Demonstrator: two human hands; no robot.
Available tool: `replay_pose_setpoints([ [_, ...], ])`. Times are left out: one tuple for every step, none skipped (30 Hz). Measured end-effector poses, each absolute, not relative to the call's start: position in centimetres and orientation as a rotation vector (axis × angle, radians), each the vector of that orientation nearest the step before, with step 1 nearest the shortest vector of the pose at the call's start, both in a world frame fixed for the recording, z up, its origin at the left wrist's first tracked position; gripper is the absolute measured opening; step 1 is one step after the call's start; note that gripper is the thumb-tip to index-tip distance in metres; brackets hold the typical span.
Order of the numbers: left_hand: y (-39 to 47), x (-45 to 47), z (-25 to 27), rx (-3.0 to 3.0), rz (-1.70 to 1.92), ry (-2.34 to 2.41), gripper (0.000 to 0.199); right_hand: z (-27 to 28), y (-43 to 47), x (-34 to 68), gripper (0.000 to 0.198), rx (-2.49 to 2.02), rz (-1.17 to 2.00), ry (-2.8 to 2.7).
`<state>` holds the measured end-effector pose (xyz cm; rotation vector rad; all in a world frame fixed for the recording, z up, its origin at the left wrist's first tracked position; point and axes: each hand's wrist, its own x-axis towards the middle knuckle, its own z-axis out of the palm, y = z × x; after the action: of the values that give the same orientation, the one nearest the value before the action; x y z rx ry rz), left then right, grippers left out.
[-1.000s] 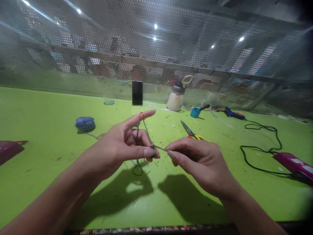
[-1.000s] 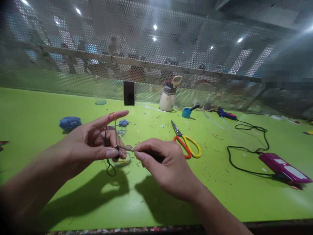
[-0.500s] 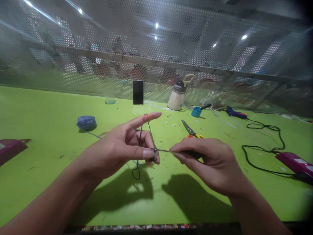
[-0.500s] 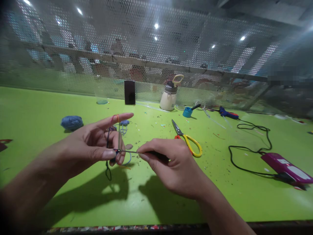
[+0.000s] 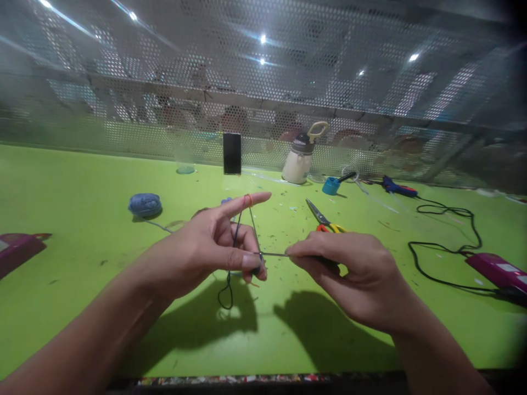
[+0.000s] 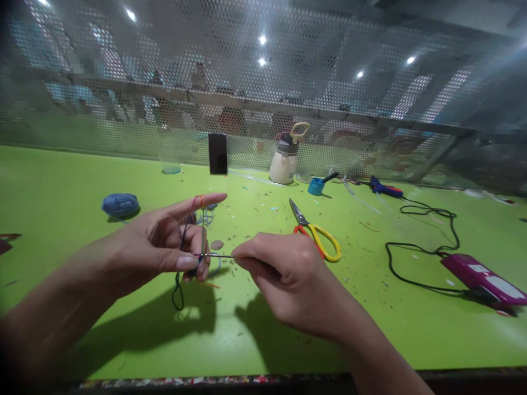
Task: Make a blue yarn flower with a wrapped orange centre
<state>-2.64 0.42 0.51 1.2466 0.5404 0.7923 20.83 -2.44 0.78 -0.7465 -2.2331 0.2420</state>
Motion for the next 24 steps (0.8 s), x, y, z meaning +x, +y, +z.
replay_pose_setpoints([
  [0.4, -2.7, 0.5, 1.242, 0.793, 0.534, 0.092, 0.9, -2.4, 20.9, 0.014, -0.74, 0.247, -2.24],
  [0.4, -2.7, 0.5, 1.235, 0.791, 0.524, 0.09, 0.9, -2.4, 21.0, 0.014, -0.734, 0.255, -2.246],
  [0.4, -2.8, 0.5, 1.23, 0.785, 0.514, 0.088, 1.0, -2.4, 21.1, 0.015, -0.727, 0.269, -2.249],
  [0.4, -2.8, 0.5, 1.225, 0.777, 0.506, 0.087, 1.1, -2.4, 21.2, 0.016, -0.723, 0.29, -2.249],
  [0.3, -2.8, 0.6, 1.225, 0.771, 0.504, 0.086, 1.1, -2.3, 21.2, 0.017, -0.719, 0.317, -2.243],
  [0.3, -2.8, 0.6, 1.23, 0.767, 0.507, 0.084, 1.1, -2.3, 21.2, 0.017, -0.721, 0.35, -2.234],
  [0.3, -2.7, 0.6, 1.239, 0.766, 0.512, 0.083, 1.1, -2.2, 21.2, 0.016, -0.731, 0.391, -2.222],
  [0.4, -2.7, 0.6, 1.253, 0.768, 0.519, 0.081, 1.0, -2.1, 21.1, 0.014, -0.742, 0.437, -2.208],
  [0.4, -2.7, 0.6, 1.27, 0.772, 0.525, 0.079, 0.9, -2.0, 21.1, 0.012, -0.752, 0.489, -2.195],
  [0.4, -2.7, 0.5, 1.286, 0.777, 0.53, 0.076, 0.8, -1.9, 21.0, 0.011, -0.761, 0.547, -2.18],
  [0.5, -2.6, 0.5, 1.301, 0.783, 0.535, 0.073, 0.7, -1.8, 20.9, 0.01, -0.771, 0.609, -2.162],
  [0.5, -2.6, 0.4, 1.314, 0.789, 0.54, 0.07, 0.6, -1.7, 20.9, 0.009, -0.787, 0.672, -2.139],
  [0.5, -2.6, 0.3, 1.328, 0.796, 0.545, 0.068, 0.5, -1.6, 20.8, 0.009, -0.805, 0.729, -2.112],
  [0.5, -2.6, 0.3, 1.344, 0.802, 0.55, 0.066, 0.4, -1.5, 20.7, 0.009, -0.826, 0.779, -2.081],
  [0.5, -2.6, 0.2, 1.362, 0.807, 0.552, 0.066, 0.3, -1.5, 20.6, 0.009, -0.85, 0.825, -2.047],
  [0.5, -2.6, 0.1, 1.387, 0.815, 0.554, 0.067, 0.2, -1.4, 20.4, 0.009, -0.869, 0.874, -2.013],
  [0.4, -2.5, 0.0, 1.421, 0.827, 0.563, 0.068, 0.1, -1.3, 20.3, 0.009, -0.886, 0.93, -1.976],
  [0.2, -2.4, 0.0, 1.468, 0.843, 0.586, 0.069, -0.1, -1.3, 20.1, 0.009, -0.901, 0.998, -1.932],
  [0.1, -2.2, -0.1, 1.53, 0.869, 0.621, 0.069, -0.3, -1.2, 19.9, 0.009, -0.917, 1.079, -1.875],
  [-0.1, -1.9, -0.3, 1.613, 0.903, 0.673, 0.067, -0.5, -1.1, 19.6, 0.01, -0.935, 1.175, -1.806],
  [-0.3, -1.6, -0.4, 1.713, 0.951, 0.734, 0.066, -0.8, -1.1, 19.4, 0.012, -0.948, 1.276, -1.727],
  [-0.5, -1.2, -0.6, 1.821, 1.016, 0.791, 0.065, -1.0, -1.0, 19.1, 0.013, -0.95, 1.376, -1.636],
  [-0.6, -0.9, -0.8, 1.921, 1.087, 0.842, 0.064, -1.3, -1.0, 18.9, 0.015, -0.937, 1.466, -1.542],
  [-0.8, -0.6, -0.9, 2.001, 1.164, 0.877, 0.062, -1.5, -1.0, 18.6, 0.016, -0.91, 1.533, -1.45],
])
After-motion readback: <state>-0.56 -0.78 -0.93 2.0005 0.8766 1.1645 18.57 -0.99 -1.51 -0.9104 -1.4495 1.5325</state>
